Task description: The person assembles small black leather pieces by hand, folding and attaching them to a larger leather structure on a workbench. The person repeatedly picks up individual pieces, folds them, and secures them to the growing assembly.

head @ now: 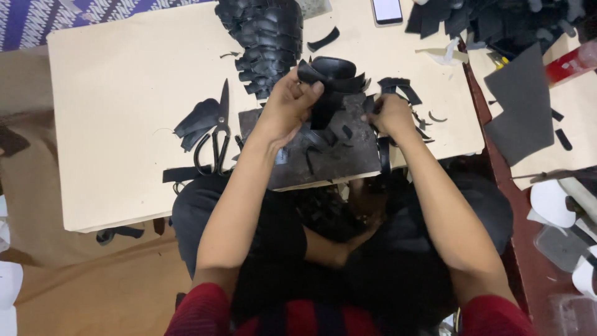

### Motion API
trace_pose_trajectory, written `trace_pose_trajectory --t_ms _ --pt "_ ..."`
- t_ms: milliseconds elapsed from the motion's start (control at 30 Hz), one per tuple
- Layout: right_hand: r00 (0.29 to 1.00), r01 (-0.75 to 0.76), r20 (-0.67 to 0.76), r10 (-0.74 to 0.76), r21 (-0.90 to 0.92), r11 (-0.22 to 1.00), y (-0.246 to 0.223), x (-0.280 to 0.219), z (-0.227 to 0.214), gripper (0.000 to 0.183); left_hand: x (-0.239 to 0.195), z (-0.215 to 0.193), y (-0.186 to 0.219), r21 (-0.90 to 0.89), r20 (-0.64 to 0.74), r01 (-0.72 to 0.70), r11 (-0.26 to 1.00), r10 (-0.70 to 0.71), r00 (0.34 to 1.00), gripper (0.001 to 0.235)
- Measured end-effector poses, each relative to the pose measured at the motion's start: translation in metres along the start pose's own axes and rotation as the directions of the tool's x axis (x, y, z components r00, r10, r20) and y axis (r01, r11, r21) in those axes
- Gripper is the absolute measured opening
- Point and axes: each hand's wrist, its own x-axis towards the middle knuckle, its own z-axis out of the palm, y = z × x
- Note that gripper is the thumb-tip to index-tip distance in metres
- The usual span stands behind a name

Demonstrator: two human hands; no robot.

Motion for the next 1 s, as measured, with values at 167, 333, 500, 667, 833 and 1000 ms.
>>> trace_pose_trajectory --t_ms 167,333,500,667,833,1000 --pt "0.999 0.021 -0.031 -0.021 0.012 1.000 0.004 0.009 0.003 0.030 0.005 0.003 0.011 -0.369 0.104 0.062 0.928 -0.025 0.994 0.019" --pt "1.000 0.003 -0.007 -0.002 0.034 0.999 0.001 0.003 0.000 0.032 0.001 0.006 0.013 -0.473 0.156 0.044 0.880 0.034 0.987 0.029" --pt "1.000 0.018 0.017 -0.018 -0.014 1.000 0.011 0.009 0.005 0.031 0.008 -0.003 0.000 -0.457 0.178 0.036 0.889 0.052 0.983 0.033" --pt "1.000 0.021 -0.005 -0.021 -0.041 0.999 -0.001 -0.003 -0.002 0.020 0.002 0.005 0.014 -0.446 0.197 0.024 0.895 0.072 0.978 0.035" --pt "0.999 0.033 -0.004 -0.033 -0.042 0.999 -0.001 -0.001 -0.002 0.022 0.002 0.003 0.010 -0.434 0.190 -0.001 0.901 0.092 0.977 0.035" --pt "1.000 0.017 -0.021 -0.018 -0.031 0.999 -0.005 -0.002 -0.004 0.020 0.007 -0.002 0.004 -0.454 0.195 0.000 0.891 0.100 0.976 0.035"
